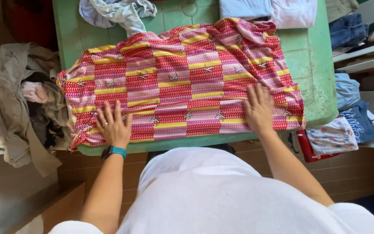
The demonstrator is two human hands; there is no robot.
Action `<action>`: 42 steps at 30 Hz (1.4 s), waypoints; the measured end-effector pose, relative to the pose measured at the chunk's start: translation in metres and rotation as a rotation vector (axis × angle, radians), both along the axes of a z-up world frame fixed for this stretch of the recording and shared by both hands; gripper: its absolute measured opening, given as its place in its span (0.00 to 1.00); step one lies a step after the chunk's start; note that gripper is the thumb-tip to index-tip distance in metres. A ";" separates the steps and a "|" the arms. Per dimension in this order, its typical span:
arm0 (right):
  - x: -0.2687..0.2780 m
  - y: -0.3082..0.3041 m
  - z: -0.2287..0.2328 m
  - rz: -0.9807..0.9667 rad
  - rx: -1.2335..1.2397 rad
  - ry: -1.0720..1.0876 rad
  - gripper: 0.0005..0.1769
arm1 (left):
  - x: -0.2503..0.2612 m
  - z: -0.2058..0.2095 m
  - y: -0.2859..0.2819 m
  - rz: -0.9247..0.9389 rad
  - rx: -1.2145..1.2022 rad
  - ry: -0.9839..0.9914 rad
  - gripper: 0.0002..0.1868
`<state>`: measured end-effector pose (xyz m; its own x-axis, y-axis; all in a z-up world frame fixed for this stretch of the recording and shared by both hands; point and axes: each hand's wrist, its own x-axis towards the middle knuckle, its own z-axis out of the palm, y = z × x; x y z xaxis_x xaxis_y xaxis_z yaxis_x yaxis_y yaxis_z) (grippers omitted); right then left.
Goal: The person folds a red and yellow patterned cloth on a green table, then folds a blue tie-dye cloth. Both items are folded neatly and placed on a growing stack of folded clothes.
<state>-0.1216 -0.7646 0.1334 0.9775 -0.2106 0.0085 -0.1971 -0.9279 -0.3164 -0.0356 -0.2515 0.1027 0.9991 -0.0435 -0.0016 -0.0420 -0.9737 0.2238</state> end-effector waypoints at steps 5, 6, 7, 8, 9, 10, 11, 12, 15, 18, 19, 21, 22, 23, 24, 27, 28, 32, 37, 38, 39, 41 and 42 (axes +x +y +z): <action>0.001 -0.074 -0.018 -0.275 -0.032 0.179 0.39 | 0.023 0.016 0.022 0.210 0.086 0.128 0.39; 0.009 -0.083 -0.017 -0.333 -0.022 0.168 0.38 | 0.032 0.019 0.022 0.303 0.063 0.135 0.40; 0.025 -0.084 -0.018 -0.333 -0.020 0.169 0.38 | 0.047 0.019 0.019 0.303 0.065 0.136 0.40; 0.042 -0.086 -0.019 -0.287 -0.006 0.014 0.36 | 0.065 0.018 0.014 0.333 0.043 0.080 0.41; 0.060 -0.088 -0.019 -0.240 0.007 -0.140 0.34 | 0.082 0.018 0.008 0.363 0.021 0.024 0.42; 0.080 -0.082 -0.014 -0.241 0.007 -0.146 0.34 | 0.102 0.017 0.002 0.363 0.019 0.019 0.42; 0.102 -0.076 -0.010 -0.140 0.042 -0.233 0.34 | 0.123 0.016 -0.005 0.307 -0.011 0.012 0.41; 0.126 -0.069 -0.004 -0.039 0.076 -0.324 0.36 | 0.147 0.016 -0.011 0.250 -0.043 0.001 0.41; 0.197 -0.092 -0.056 -0.130 0.082 -0.422 0.32 | 0.210 -0.023 -0.007 0.080 -0.008 -0.201 0.39; 0.215 -0.086 -0.035 -0.203 0.036 -0.221 0.28 | 0.255 -0.016 -0.008 0.049 0.034 -0.194 0.43; 0.220 -0.088 -0.025 -0.203 0.035 -0.227 0.28 | 0.261 0.001 -0.011 0.049 0.031 -0.199 0.43; 0.218 -0.089 -0.012 -0.202 0.046 0.026 0.26 | 0.258 0.029 -0.015 0.035 0.125 0.005 0.31; 0.223 -0.100 -0.014 -0.201 0.046 0.031 0.26 | 0.262 0.029 -0.014 0.035 0.125 0.010 0.31; 0.228 -0.112 -0.015 -0.215 0.021 0.008 0.19 | 0.266 0.028 -0.012 -0.005 0.127 0.062 0.22; 0.229 -0.123 -0.018 -0.231 -0.002 -0.011 0.14 | 0.268 0.028 -0.011 -0.047 0.130 0.119 0.13; 0.215 -0.168 -0.003 -0.274 -0.006 -0.250 0.10 | 0.297 -0.001 0.020 -0.113 -0.028 0.004 0.10; 0.211 -0.186 -0.001 -0.278 -0.009 -0.246 0.10 | 0.299 -0.002 0.027 -0.118 -0.031 0.008 0.10; 0.199 -0.233 0.023 -0.306 0.159 -0.174 0.16 | 0.307 0.003 0.042 -0.223 -0.033 -0.113 0.13; 0.190 -0.243 0.063 -0.323 0.783 0.049 0.19 | 0.313 0.010 0.052 -0.140 -0.079 -0.025 0.09; 0.187 -0.241 0.070 -0.356 0.674 0.113 0.19 | 0.312 0.012 0.054 -0.136 -0.050 -0.046 0.09; 0.184 -0.240 0.077 -0.387 0.565 0.177 0.21 | 0.310 0.014 0.057 -0.133 -0.021 -0.066 0.08; 0.185 -0.258 0.045 -0.411 0.588 0.118 0.21 | 0.302 0.013 0.057 -0.050 0.037 -0.196 0.09; 0.186 -0.268 0.030 -0.439 0.607 0.058 0.23 | 0.299 0.012 0.057 0.029 0.090 -0.327 0.11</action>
<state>0.0647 -1.0322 0.1633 0.7977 -0.5328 -0.2826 -0.5411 -0.4255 -0.7253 0.2629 -0.1944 0.1143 0.9482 -0.0297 0.3163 -0.0696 -0.9909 0.1156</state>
